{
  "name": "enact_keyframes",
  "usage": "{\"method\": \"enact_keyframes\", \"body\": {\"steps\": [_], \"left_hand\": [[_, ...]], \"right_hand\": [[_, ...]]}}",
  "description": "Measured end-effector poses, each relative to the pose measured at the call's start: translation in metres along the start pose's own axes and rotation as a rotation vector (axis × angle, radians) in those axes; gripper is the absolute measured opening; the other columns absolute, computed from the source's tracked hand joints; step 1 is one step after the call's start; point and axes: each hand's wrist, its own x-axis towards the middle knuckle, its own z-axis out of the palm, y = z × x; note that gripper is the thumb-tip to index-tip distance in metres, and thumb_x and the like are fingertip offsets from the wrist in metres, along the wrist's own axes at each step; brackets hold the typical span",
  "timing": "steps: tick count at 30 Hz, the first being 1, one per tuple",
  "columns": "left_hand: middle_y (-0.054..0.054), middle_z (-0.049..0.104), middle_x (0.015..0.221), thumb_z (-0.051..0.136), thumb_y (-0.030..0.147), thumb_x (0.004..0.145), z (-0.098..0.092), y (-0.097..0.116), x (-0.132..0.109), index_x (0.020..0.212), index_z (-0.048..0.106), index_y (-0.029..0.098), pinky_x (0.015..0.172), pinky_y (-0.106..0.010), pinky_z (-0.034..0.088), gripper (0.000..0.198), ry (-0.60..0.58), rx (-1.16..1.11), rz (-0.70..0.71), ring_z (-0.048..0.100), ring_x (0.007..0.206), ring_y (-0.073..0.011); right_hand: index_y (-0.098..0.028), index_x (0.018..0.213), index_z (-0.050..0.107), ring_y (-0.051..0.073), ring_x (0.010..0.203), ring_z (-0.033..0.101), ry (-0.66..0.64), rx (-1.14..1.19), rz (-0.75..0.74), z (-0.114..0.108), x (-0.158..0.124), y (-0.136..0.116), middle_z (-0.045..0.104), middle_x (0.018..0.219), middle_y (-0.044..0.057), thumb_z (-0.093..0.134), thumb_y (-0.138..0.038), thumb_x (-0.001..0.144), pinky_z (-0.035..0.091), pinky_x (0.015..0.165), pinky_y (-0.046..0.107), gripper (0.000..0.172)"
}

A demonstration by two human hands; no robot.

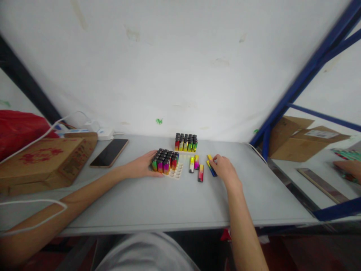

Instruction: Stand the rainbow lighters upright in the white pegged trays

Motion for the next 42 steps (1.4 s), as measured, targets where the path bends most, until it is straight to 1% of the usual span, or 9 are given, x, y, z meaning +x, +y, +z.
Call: {"method": "enact_keyframes", "body": {"steps": [4, 8, 10, 16, 21, 27, 31, 37, 42], "left_hand": [[-0.020, 0.063, 0.170, 0.091, 0.080, 0.086, 0.000, -0.001, 0.000, 0.169, 0.057, 0.018, 0.141, -0.057, 0.041, 0.108, -0.010, 0.016, -0.012, 0.059, 0.158, -0.0450], [-0.019, 0.062, 0.171, 0.092, 0.080, 0.085, -0.001, 0.000, 0.000, 0.168, 0.058, 0.020, 0.141, -0.054, 0.041, 0.108, -0.009, 0.014, -0.008, 0.060, 0.157, -0.0443], [-0.018, 0.063, 0.170, 0.092, 0.081, 0.085, -0.001, 0.001, 0.000, 0.168, 0.059, 0.021, 0.140, -0.054, 0.042, 0.108, -0.004, 0.013, -0.008, 0.061, 0.157, -0.0443], [-0.016, 0.068, 0.164, 0.090, 0.083, 0.086, -0.001, 0.002, 0.000, 0.166, 0.061, 0.022, 0.137, -0.051, 0.045, 0.104, 0.009, 0.012, 0.030, 0.065, 0.151, -0.0420], [-0.017, 0.066, 0.166, 0.091, 0.081, 0.085, -0.002, 0.001, 0.000, 0.166, 0.061, 0.022, 0.139, -0.054, 0.045, 0.105, 0.006, 0.011, 0.015, 0.063, 0.153, -0.0435], [-0.018, 0.067, 0.166, 0.093, 0.079, 0.085, 0.000, 0.000, 0.001, 0.165, 0.063, 0.021, 0.138, -0.057, 0.045, 0.103, 0.002, 0.014, 0.016, 0.064, 0.153, -0.0449], [-0.019, 0.066, 0.167, 0.093, 0.079, 0.084, -0.001, 0.000, 0.001, 0.166, 0.061, 0.020, 0.139, -0.057, 0.044, 0.105, 0.004, 0.014, 0.007, 0.063, 0.153, -0.0452], [-0.019, 0.067, 0.165, 0.092, 0.080, 0.085, -0.002, 0.002, 0.001, 0.165, 0.062, 0.021, 0.138, -0.056, 0.045, 0.103, -0.005, 0.004, 0.013, 0.063, 0.153, -0.0439], [-0.017, 0.068, 0.165, 0.093, 0.080, 0.084, -0.002, 0.004, 0.001, 0.164, 0.064, 0.022, 0.138, -0.054, 0.046, 0.104, 0.004, 0.014, 0.004, 0.065, 0.152, -0.0440]], "right_hand": [[-0.018, 0.138, 0.081, 0.033, 0.115, 0.083, -0.084, 0.007, 0.060, -0.006, -0.004, -0.003, 0.089, 0.118, 0.017, 0.061, -0.048, 0.118, 0.057, 0.091, 0.036, 0.041], [-0.017, 0.166, 0.065, 0.035, 0.119, 0.083, -0.062, 0.009, 0.027, -0.007, -0.006, -0.003, 0.088, 0.123, 0.019, 0.059, -0.048, 0.119, 0.058, 0.099, 0.039, 0.057], [-0.019, 0.170, 0.063, 0.036, 0.117, 0.084, -0.077, 0.023, -0.017, -0.008, -0.007, -0.003, 0.088, 0.121, 0.018, 0.059, -0.051, 0.118, 0.059, 0.100, 0.040, 0.061], [-0.018, 0.155, 0.073, 0.031, 0.098, 0.084, -0.127, 0.087, -0.089, -0.014, -0.010, -0.002, 0.088, 0.103, 0.013, 0.073, -0.052, 0.111, 0.057, 0.084, 0.034, 0.056], [-0.022, 0.132, 0.073, 0.025, 0.077, 0.078, -0.175, 0.203, -0.139, -0.013, -0.011, -0.002, 0.082, 0.080, 0.003, 0.076, -0.047, 0.109, 0.051, 0.070, 0.031, 0.034], [-0.022, 0.121, 0.073, 0.024, 0.075, 0.076, -0.105, 0.214, -0.208, -0.012, -0.010, -0.008, 0.080, 0.076, 0.002, 0.066, -0.042, 0.112, 0.050, 0.070, 0.031, 0.023], [-0.022, 0.130, 0.077, 0.025, 0.076, 0.079, -0.087, 0.230, -0.215, -0.016, -0.011, -0.007, 0.081, 0.075, 0.003, 0.052, -0.037, 0.118, 0.053, 0.077, 0.032, 0.031], [-0.019, 0.140, 0.078, 0.028, 0.097, 0.084, -0.040, 0.177, -0.214, -0.015, -0.009, -0.001, 0.088, 0.102, 0.012, 0.055, -0.035, 0.118, 0.061, 0.094, 0.036, 0.035], [-0.018, 0.146, 0.079, 0.034, 0.130, 0.078, 0.025, 0.164, -0.382, -0.006, -0.006, -0.008, 0.080, 0.140, 0.021, 0.067, -0.043, 0.114, 0.058, 0.119, 0.045, 0.042]]}}
